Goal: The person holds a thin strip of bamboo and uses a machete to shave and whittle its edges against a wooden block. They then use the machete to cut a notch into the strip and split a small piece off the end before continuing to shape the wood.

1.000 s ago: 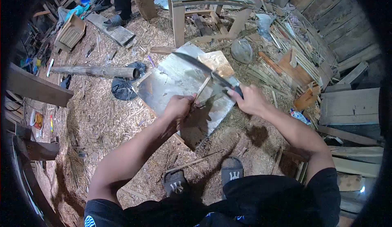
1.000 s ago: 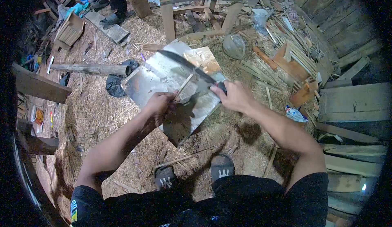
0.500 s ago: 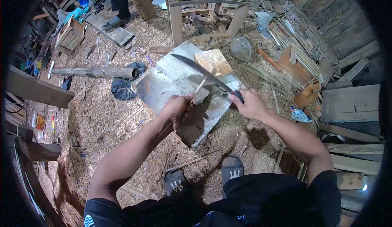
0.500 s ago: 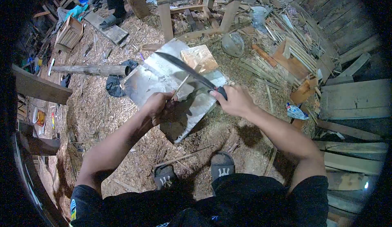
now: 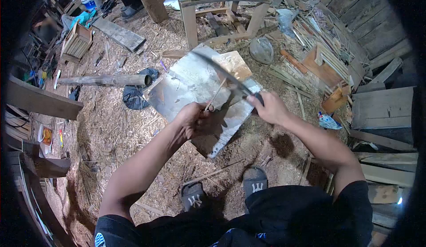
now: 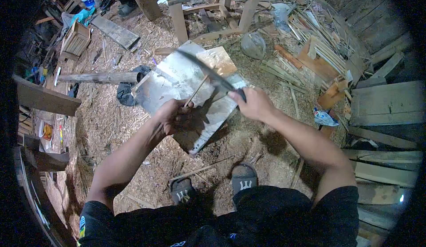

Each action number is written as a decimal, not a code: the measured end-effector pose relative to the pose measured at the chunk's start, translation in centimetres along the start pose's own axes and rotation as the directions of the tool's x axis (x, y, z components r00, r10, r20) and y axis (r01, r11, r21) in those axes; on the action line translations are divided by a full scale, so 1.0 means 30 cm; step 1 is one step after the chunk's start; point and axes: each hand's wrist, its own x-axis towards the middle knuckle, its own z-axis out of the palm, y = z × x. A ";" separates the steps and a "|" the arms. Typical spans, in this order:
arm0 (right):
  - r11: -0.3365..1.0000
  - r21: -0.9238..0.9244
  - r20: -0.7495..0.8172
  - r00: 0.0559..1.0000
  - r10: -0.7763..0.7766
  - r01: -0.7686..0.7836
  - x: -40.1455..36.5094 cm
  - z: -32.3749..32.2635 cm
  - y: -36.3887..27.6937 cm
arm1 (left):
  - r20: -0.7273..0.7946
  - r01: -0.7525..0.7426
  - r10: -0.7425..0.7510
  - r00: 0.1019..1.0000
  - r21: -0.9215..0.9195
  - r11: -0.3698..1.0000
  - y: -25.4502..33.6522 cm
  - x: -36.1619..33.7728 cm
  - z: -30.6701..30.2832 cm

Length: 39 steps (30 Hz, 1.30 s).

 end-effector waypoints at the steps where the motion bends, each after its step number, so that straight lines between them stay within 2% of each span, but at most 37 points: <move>1: 1.000 -0.001 -0.003 1.000 0.000 0.000 -0.004 -0.005 0.006 | 0.022 0.009 -0.008 1.000 -0.056 0.998 0.007 -0.002 0.006; 3: 0.996 -0.087 0.140 0.990 0.002 0.011 -0.022 -0.029 -0.021 | 0.038 0.018 -0.014 0.999 -0.110 0.994 0.015 0.004 -0.005; 4: 0.979 -0.132 0.133 0.981 -0.138 0.156 -0.055 -0.041 -0.049 | 0.044 0.002 0.000 0.999 -0.042 0.999 0.007 0.017 -0.023; 6: 0.982 -0.109 0.079 0.986 -0.147 0.156 -0.038 -0.012 -0.008 | 0.047 -0.016 0.015 0.999 0.024 1.000 0.000 0.019 -0.024; 7: 0.983 -0.091 0.020 0.987 -0.158 0.159 -0.019 -0.002 0.013 | -0.039 -0.010 0.012 0.999 0.061 0.998 -0.001 0.021 -0.008; 8: 0.996 -0.080 0.012 0.999 -0.036 0.037 -0.005 -0.016 -0.004 | -0.124 -0.001 0.013 0.992 0.097 0.995 -0.001 0.020 0.002; 9: 0.996 -0.077 0.012 0.999 -0.042 0.043 -0.010 -0.029 -0.017 | -0.129 -0.004 0.017 0.991 0.097 0.995 0.004 0.024 -0.001; 11: 0.995 -0.071 0.109 0.992 -0.063 0.071 -0.033 -0.044 -0.031 | -0.072 -0.028 0.035 0.997 0.096 0.995 0.020 0.031 -0.010; 12: 0.971 -0.149 0.063 0.981 -0.181 0.189 -0.054 -0.033 -0.023 | -0.059 -0.007 0.010 0.998 0.059 0.998 0.016 0.023 -0.012; 13: 0.971 -0.147 0.067 0.981 -0.181 0.189 -0.055 -0.030 -0.014 | -0.061 -0.004 0.008 0.998 0.056 0.998 0.009 0.024 -0.006; 15: 0.978 -0.108 0.007 0.984 -0.181 0.180 -0.047 -0.032 -0.005 | -0.167 -0.044 0.070 0.983 0.152 0.987 0.001 0.030 0.007; 17: 0.987 -0.082 -0.005 0.990 -0.140 0.139 -0.043 -0.038 -0.028 | -0.176 -0.057 0.096 0.980 0.212 0.976 0.021 0.043 0.000; 19: 0.998 -0.039 0.108 0.993 -0.048 0.053 -0.065 -0.060 -0.078 | -0.187 -0.061 0.116 0.976 0.274 0.960 0.027 0.047 0.006; 20: 0.962 -0.131 0.029 0.971 -0.236 0.238 -0.075 -0.045 -0.057 | -0.216 -0.063 0.125 0.968 0.275 0.959 0.023 0.038 0.017; 21: 0.963 -0.128 0.029 0.971 -0.236 0.238 -0.067 -0.043 -0.037 | -0.244 -0.064 0.134 0.961 0.275 0.959 0.016 0.031 0.022; 23: 0.993 -0.090 0.077 0.995 -0.067 0.074 -0.043 -0.052 -0.016 | -0.272 -0.086 0.180 0.945 0.324 0.942 -0.012 0.078 -0.033; 25: 0.990 -0.132 0.024 0.998 -0.055 0.058 -0.038 -0.054 -0.023 | -0.103 -0.053 0.070 0.992 0.155 0.987 0.015 0.052 -0.034; 27: 0.975 -0.125 0.087 0.981 -0.175 0.185 -0.057 -0.052 -0.033 | -0.138 -0.057 0.087 0.987 0.204 0.977 0.011 0.049 -0.018; 28: 0.928 -0.207 0.049 0.950 -0.307 0.311 -0.068 -0.032 -0.004 | -0.171 -0.059 0.105 0.980 0.253 0.966 0.007 0.045 -0.015; 29: 0.928 -0.206 0.048 0.951 -0.307 0.310 -0.057 -0.031 -0.004 | -0.172 -0.057 0.104 0.980 0.255 0.965 0.002 0.046 -0.021; 31: 0.996 -0.078 0.141 0.989 0.048 -0.037 -0.023 -0.044 -0.003 | -0.252 -0.080 0.128 0.959 0.196 0.977 -0.013 0.052 -0.030; 33: 0.995 -0.067 0.078 0.993 0.084 -0.078 -0.014 -0.041 0.016 | -0.240 -0.078 0.132 0.962 0.222 0.972 0.003 0.057 -0.030; 35: 0.969 -0.173 0.088 0.983 -0.163 0.176 -0.045 -0.025 0.030 | -0.240 -0.070 0.132 0.962 0.253 0.965 0.016 0.048 -0.033; 36: 0.933 -0.151 0.031 0.945 -0.325 0.326 -0.056 -0.013 0.033 | -0.242 -0.068 0.124 0.962 0.227 0.972 0.008 0.040 -0.031; 37: 0.935 -0.151 0.035 0.947 -0.321 0.322 -0.055 -0.012 0.039 | -0.238 -0.069 0.117 0.964 0.199 0.977 0.002 0.037 -0.023; 39: 0.996 -0.073 0.087 0.995 -0.052 0.059 -0.031 -0.042 0.018 | -0.222 -0.073 0.118 0.968 0.201 0.977 0.000 0.052 -0.032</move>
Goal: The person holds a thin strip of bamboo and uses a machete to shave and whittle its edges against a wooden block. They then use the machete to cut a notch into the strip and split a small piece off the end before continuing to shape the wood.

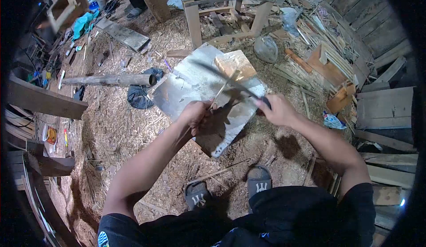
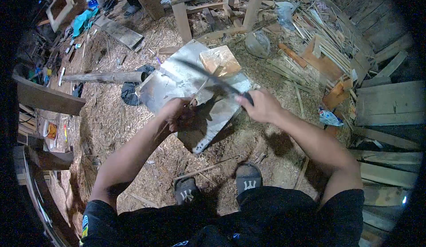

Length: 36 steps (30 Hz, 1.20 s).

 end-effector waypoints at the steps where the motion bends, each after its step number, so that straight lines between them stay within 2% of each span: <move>1: 0.996 0.004 -0.048 0.995 0.088 -0.088 0.019 0.002 0.013 | 0.009 -0.004 0.004 1.000 0.002 1.000 -0.002 0.007 -0.003; 2: 0.996 0.004 -0.050 0.995 0.088 -0.088 0.010 0.000 0.016 | 0.009 -0.005 0.005 1.000 0.004 1.000 0.006 0.001 0.004; 5: 0.978 -0.074 -0.044 0.979 -0.201 0.197 -0.025 0.015 0.023 | -0.012 -0.015 0.015 1.000 0.039 0.999 0.027 -0.025 0.010; 6: 0.978 -0.073 -0.041 0.979 -0.200 0.197 -0.023 0.018 0.025 | -0.042 -0.025 0.027 0.999 0.054 0.998 0.021 -0.036 0.021; 8: 1.000 -0.013 -0.066 0.997 -0.027 0.026 -0.002 0.011 0.022 | -0.069 -0.042 0.046 0.997 0.065 0.997 0.018 -0.027 0.025; 9: 1.000 0.009 -0.095 0.995 -0.013 0.014 0.016 0.007 0.018 | -0.066 -0.056 0.060 0.996 0.071 0.996 0.019 -0.005 0.023; 12: 0.999 -0.008 -0.027 0.999 -0.032 0.032 -0.014 -0.017 -0.018 | -0.051 -0.065 0.067 0.996 0.037 0.997 0.022 -0.008 0.018; 13: 0.981 -0.055 -0.095 0.977 -0.193 0.188 -0.025 0.008 0.010 | -0.039 -0.054 0.054 0.998 -0.013 0.998 0.019 -0.018 0.018; 14: 0.981 -0.052 -0.093 0.977 -0.190 0.186 -0.021 0.018 0.014 | -0.039 -0.050 0.049 0.998 -0.013 0.999 0.013 -0.015 0.010; 16: 0.999 -0.034 -0.106 0.994 0.011 -0.014 -0.001 0.017 0.023 | -0.030 0.003 -0.002 1.000 0.030 1.000 0.012 -0.006 -0.003; 17: 0.999 -0.002 -0.067 0.997 0.046 -0.047 0.001 -0.016 -0.007 | -0.029 -0.002 0.002 1.000 0.029 1.000 0.017 -0.011 0.003; 18: 0.999 -0.004 -0.070 0.997 0.044 -0.044 -0.004 -0.013 0.002 | -0.012 -0.025 0.025 1.000 0.021 0.999 0.025 -0.016 0.007; 20: 0.989 -0.079 -0.098 0.986 -0.133 0.125 -0.020 0.006 0.011 | -0.003 -0.044 0.044 0.999 0.018 0.999 0.040 -0.045 0.014; 22: 0.986 -0.051 -0.056 0.986 -0.160 0.157 -0.022 -0.008 0.003 | -0.126 -0.052 0.071 0.989 0.150 0.987 0.046 -0.095 0.040; 24: 0.989 0.023 -0.006 0.989 0.145 -0.145 0.003 -0.034 -0.023 | -0.107 -0.067 0.079 0.991 0.119 0.991 0.035 -0.069 0.027; 25: 0.997 -0.012 -0.091 0.993 0.080 -0.082 0.010 -0.034 -0.020 | -0.089 -0.079 0.087 0.992 0.091 0.993 0.034 -0.060 0.018; 29: 0.997 -0.054 -0.115 0.992 0.056 -0.062 0.033 -0.066 -0.055 | -0.038 -0.048 0.048 0.998 0.007 0.999 0.077 -0.106 0.001; 31: 0.986 -0.052 -0.052 0.986 0.156 -0.159 0.021 -0.089 -0.107 | -0.056 -0.035 0.034 0.998 -0.021 0.999 0.090 -0.139 0.009; 32: 0.987 -0.055 -0.059 0.987 0.151 -0.154 0.018 -0.077 -0.096 | -0.055 -0.044 0.043 0.998 -0.020 0.999 0.096 -0.145 -0.002; 34: 0.996 -0.051 -0.219 0.972 -0.089 0.079 0.018 -0.025 -0.048 | 0.043 -0.073 0.074 0.996 -0.025 0.997 0.097 -0.155 -0.029; 36: 0.995 -0.092 -0.187 0.980 -0.066 0.049 0.021 -0.043 -0.057 | 0.047 -0.070 0.072 0.996 -0.038 0.997 0.094 -0.158 -0.031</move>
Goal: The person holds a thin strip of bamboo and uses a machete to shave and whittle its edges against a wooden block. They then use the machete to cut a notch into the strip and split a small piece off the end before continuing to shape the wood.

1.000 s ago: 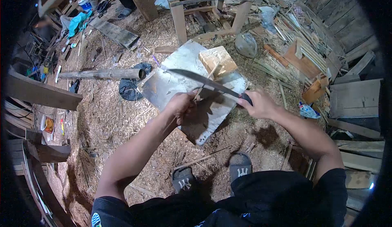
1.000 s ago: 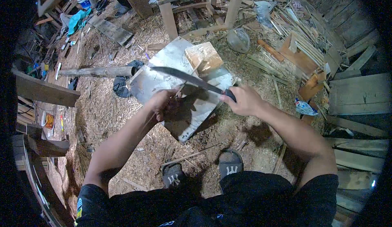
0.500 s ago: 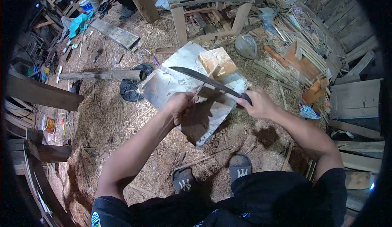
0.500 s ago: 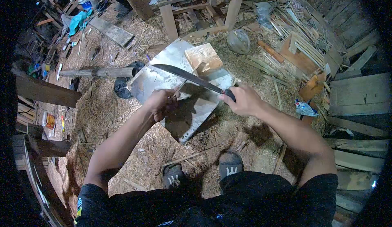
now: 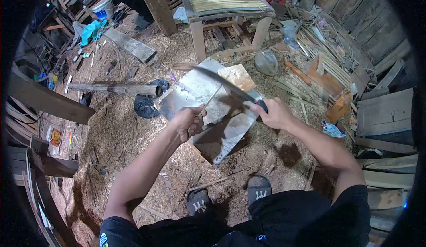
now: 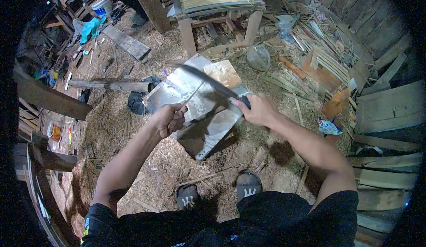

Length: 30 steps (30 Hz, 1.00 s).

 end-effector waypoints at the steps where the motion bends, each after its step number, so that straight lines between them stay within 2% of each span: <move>1: 0.999 0.044 0.013 1.000 0.028 -0.028 0.004 -0.011 -0.006 | -0.025 0.004 -0.005 1.000 -0.027 1.000 -0.008 0.006 0.008; 2: 0.994 0.088 0.026 0.998 0.055 -0.057 0.010 -0.019 -0.017 | -0.051 0.008 -0.010 0.999 -0.053 0.999 -0.010 0.004 0.014; 4: 0.997 0.060 0.006 0.999 0.054 -0.054 -0.010 0.000 -0.013 | -0.034 0.000 -0.001 0.999 -0.034 0.999 -0.005 -0.009 0.009; 6: 0.992 0.090 -0.020 0.996 -0.087 0.088 -0.042 -0.032 -0.038 | 0.022 -0.045 0.046 0.999 -0.018 0.999 0.019 -0.035 0.023; 8: 0.996 0.070 -0.017 0.998 -0.062 0.063 -0.027 -0.049 -0.032 | -0.001 -0.045 0.045 0.999 -0.011 0.999 0.019 -0.042 0.032; 10: 0.992 0.099 -0.051 0.995 0.080 -0.075 0.005 -0.054 -0.016 | -0.022 -0.059 0.059 0.998 -0.001 0.998 0.032 -0.048 0.041; 11: 0.989 0.144 -0.099 0.995 -0.015 0.030 -0.005 -0.061 -0.034 | -0.004 -0.088 0.088 0.996 0.026 0.996 0.034 -0.053 0.046; 12: 0.989 0.147 -0.099 0.995 -0.010 0.025 -0.022 -0.069 -0.048 | 0.015 -0.110 0.109 0.994 0.051 0.993 0.033 -0.059 0.052; 14: 0.986 0.025 -0.044 0.986 -0.162 0.163 -0.062 -0.093 -0.076 | 0.008 -0.104 0.104 0.995 0.065 0.992 0.036 -0.073 0.058; 15: 0.988 0.115 -0.028 0.994 -0.104 0.107 -0.045 -0.069 -0.047 | 0.004 -0.122 0.121 0.993 0.055 0.991 0.037 -0.075 0.063; 16: 0.988 0.112 -0.033 0.994 -0.102 0.105 -0.024 -0.053 -0.021 | 0.000 -0.141 0.141 0.990 0.046 0.989 0.039 -0.075 0.067; 18: 0.993 0.100 -0.145 0.987 0.073 -0.059 0.012 -0.064 -0.020 | -0.035 -0.132 0.134 0.990 0.062 0.989 0.033 -0.075 0.073; 20: 0.992 0.116 -0.103 0.993 0.064 -0.052 -0.026 -0.084 -0.025 | -0.028 -0.186 0.191 0.981 0.131 0.974 0.031 -0.095 0.072; 21: 0.994 0.098 -0.102 0.994 -0.028 0.038 -0.047 -0.087 -0.025 | -0.027 -0.243 0.255 0.966 0.227 0.943 0.036 -0.106 0.070; 22: 0.988 0.076 -0.101 0.987 -0.124 0.132 -0.056 -0.088 -0.023 | -0.033 -0.240 0.254 0.967 0.227 0.944 0.031 -0.107 0.066; 23: 0.981 0.167 -0.103 0.991 -0.083 0.099 -0.045 -0.088 -0.024 | -0.042 -0.284 0.305 0.951 0.262 0.922 0.029 -0.099 0.069; 24: 0.981 0.163 -0.104 0.991 -0.085 0.101 -0.038 -0.095 -0.027 | -0.048 -0.327 0.356 0.933 0.295 0.898 0.025 -0.090 0.075; 25: 0.992 0.128 -0.079 0.997 -0.007 0.017 -0.029 -0.104 -0.034 | -0.049 -0.349 0.395 0.917 0.375 0.859 0.025 -0.081 0.080; 26: 0.993 0.092 -0.056 0.996 0.073 -0.067 -0.023 -0.113 -0.042 | -0.047 -0.353 0.398 0.916 0.374 0.857 0.024 -0.074 0.091; 28: 0.991 0.132 -0.060 0.997 0.039 -0.031 -0.039 -0.092 -0.038 | -0.082 -0.398 0.493 0.866 0.483 0.780 0.020 -0.067 0.107; 30: 0.990 0.010 -0.054 0.988 -0.143 0.144 -0.061 -0.107 -0.085 | -0.076 -0.411 0.526 0.847 0.535 0.738 0.024 -0.070 0.110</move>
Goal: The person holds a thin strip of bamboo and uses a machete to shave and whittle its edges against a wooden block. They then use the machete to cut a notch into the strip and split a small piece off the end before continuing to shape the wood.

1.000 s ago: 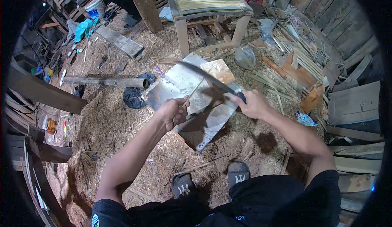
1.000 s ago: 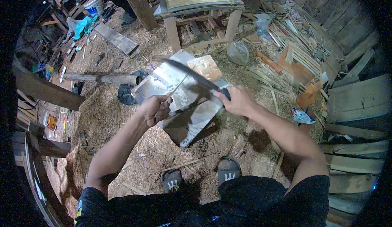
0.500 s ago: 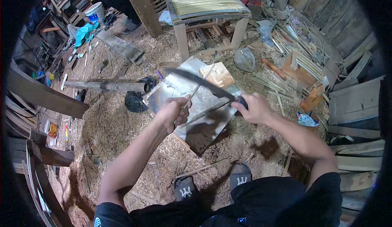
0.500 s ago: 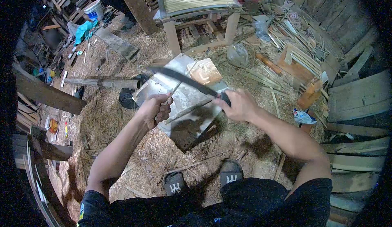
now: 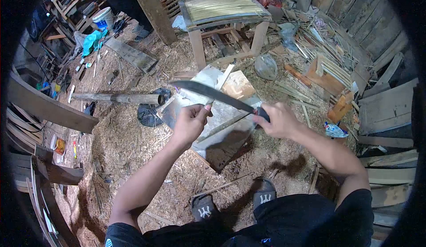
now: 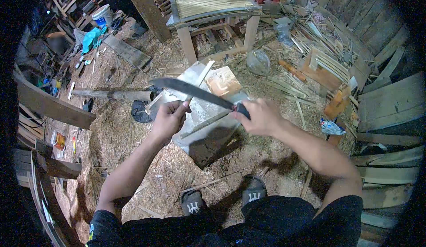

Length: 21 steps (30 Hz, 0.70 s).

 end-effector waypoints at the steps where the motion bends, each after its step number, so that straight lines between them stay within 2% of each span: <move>1: 0.996 -0.049 -0.064 0.995 -0.078 0.075 -0.009 0.009 -0.007 | -0.012 -0.036 0.036 0.999 0.055 0.998 0.002 -0.002 0.002; 5: 0.994 -0.036 -0.049 0.993 -0.104 0.102 0.003 0.007 0.000 | -0.029 -0.130 0.133 0.991 0.105 0.986 0.012 -0.012 0.001; 7: 1.000 -0.016 0.006 1.000 0.009 -0.008 0.010 -0.008 -0.049 | -0.083 -0.115 0.126 0.989 0.126 0.985 0.013 -0.002 0.002; 8: 1.000 -0.020 0.006 1.000 0.008 -0.008 0.012 -0.006 -0.046 | -0.083 -0.117 0.128 0.988 0.123 0.985 0.020 -0.005 0.005; 10: 0.994 -0.059 -0.035 0.995 -0.094 0.092 0.008 0.014 -0.040 | -0.059 -0.134 0.144 0.988 0.145 0.980 0.038 -0.029 0.003; 11: 0.995 -0.051 -0.032 0.995 -0.091 0.090 0.006 0.017 -0.036 | -0.048 -0.094 0.102 0.994 0.137 0.986 0.054 -0.040 0.005; 14: 0.989 -0.114 -0.028 0.995 -0.100 0.096 0.032 0.005 -0.030 | -0.099 -0.101 0.114 0.989 0.129 0.986 0.044 -0.011 0.022; 16: 0.997 -0.049 0.002 0.999 -0.052 0.052 0.036 0.005 -0.057 | -0.115 -0.095 0.105 0.988 0.092 0.991 0.039 -0.008 0.028; 18: 0.997 -0.046 0.031 0.998 -0.060 0.062 0.029 -0.003 -0.029 | -0.081 -0.162 0.170 0.982 0.099 0.982 0.043 -0.028 0.023; 19: 0.996 -0.045 0.058 0.996 -0.073 0.076 0.028 -0.003 -0.021 | -0.038 -0.077 0.079 0.996 0.047 0.996 0.053 -0.034 0.022; 21: 0.992 -0.097 -0.003 0.997 -0.076 0.075 0.039 0.010 -0.043 | -0.080 -0.092 0.096 0.992 0.048 0.995 0.054 -0.012 0.032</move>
